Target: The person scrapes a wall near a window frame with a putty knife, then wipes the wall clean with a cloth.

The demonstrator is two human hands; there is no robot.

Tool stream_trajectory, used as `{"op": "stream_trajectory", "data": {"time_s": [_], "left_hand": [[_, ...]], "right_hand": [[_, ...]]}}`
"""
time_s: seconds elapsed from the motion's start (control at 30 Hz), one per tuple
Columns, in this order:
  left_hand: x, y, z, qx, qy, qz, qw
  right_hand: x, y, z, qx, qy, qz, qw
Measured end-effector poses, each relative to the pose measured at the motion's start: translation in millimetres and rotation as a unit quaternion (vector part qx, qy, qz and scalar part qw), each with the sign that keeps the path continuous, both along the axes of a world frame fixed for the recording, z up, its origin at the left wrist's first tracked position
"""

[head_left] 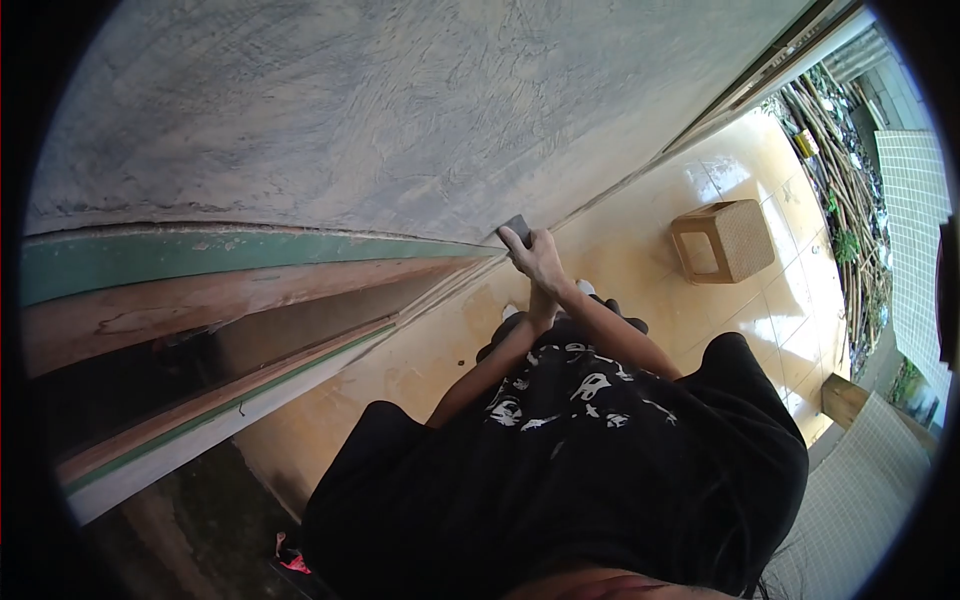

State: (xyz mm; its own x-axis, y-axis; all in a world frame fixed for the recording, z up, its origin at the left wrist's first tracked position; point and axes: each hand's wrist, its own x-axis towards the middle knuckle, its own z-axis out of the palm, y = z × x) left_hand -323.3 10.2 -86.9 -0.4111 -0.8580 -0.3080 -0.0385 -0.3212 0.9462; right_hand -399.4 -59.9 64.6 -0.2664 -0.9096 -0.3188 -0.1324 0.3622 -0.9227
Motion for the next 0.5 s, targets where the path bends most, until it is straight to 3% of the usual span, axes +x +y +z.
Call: {"op": "stream_trajectory", "data": {"time_s": [0.03,0.17,0.33,0.43,0.5], "left_hand": [[0.0,5.3,4.0,0.117,0.066,0.028,0.991],[-0.1,3.3,11.4,0.163,0.041,-0.019,0.986],[-16.4,-3.8,16.7,0.037,0.033,0.021,0.999],[-19.9,-7.3,28.8,-0.042,0.026,0.050,0.998],[-19.3,-0.1,-33.0,-0.038,0.036,0.045,0.998]], "right_hand": [[1.2,1.9,-15.0,0.024,-0.027,-0.013,0.999],[0.9,2.5,-23.3,0.059,-0.037,-0.027,0.997],[-6.7,-0.4,15.5,0.017,0.017,-0.049,0.998],[-11.8,0.6,40.2,0.018,0.016,0.002,1.000],[-14.1,1.4,33.2,0.036,0.008,0.002,0.999]]}}
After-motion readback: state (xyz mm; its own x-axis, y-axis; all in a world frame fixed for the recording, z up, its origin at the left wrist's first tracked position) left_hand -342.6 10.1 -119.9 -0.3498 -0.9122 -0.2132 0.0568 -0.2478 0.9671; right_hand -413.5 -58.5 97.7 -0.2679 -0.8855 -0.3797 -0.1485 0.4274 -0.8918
